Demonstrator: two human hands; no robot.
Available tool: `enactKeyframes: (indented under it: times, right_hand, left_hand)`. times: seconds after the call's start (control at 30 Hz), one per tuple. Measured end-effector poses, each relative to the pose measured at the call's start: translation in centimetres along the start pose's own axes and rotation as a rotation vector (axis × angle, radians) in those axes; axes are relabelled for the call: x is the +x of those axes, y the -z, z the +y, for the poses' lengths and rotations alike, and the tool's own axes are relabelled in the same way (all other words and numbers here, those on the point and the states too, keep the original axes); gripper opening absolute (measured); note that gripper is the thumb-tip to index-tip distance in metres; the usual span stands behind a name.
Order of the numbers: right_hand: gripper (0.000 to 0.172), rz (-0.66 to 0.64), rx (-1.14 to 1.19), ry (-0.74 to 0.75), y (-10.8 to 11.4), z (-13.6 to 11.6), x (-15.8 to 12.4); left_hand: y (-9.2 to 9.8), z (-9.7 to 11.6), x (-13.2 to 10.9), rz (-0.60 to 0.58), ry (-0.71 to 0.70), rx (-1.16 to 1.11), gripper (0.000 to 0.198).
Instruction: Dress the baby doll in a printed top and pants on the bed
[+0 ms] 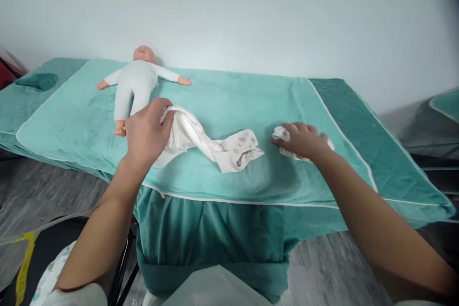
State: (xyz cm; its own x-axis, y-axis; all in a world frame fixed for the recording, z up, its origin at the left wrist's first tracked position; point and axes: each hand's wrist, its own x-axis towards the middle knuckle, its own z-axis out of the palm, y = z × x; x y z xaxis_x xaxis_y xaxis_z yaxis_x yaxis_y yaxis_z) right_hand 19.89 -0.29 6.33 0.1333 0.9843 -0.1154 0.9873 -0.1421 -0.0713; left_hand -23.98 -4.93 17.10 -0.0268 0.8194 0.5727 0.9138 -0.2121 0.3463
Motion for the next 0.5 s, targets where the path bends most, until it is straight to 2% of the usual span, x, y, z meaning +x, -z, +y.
enactKeyframes:
  times: [0.07,0.13,0.27,0.5]
  right_hand:
    - [0.067,0.035,0.023,-0.020,-1.2,3.1,-1.1]
    - [0.054,0.110,0.005,0.022,-2.0,4.8,-2.7]
    - [0.040,0.177,-0.043,0.099,-2.6,6.1,-4.9]
    - [0.038,0.184,0.037,0.310,-3.2,7.8,-5.1]
  left_hand:
    - [-0.2,0.0,0.0,0.005,0.008,-0.025,0.018]
    - [-0.6,0.3,0.1,0.002,0.012,-0.050,0.018]
    - [-1.3,0.9,0.2,0.002,0.014,-0.100,0.018]
    - [-1.5,1.7,0.4,0.017,0.002,-0.172,0.018]
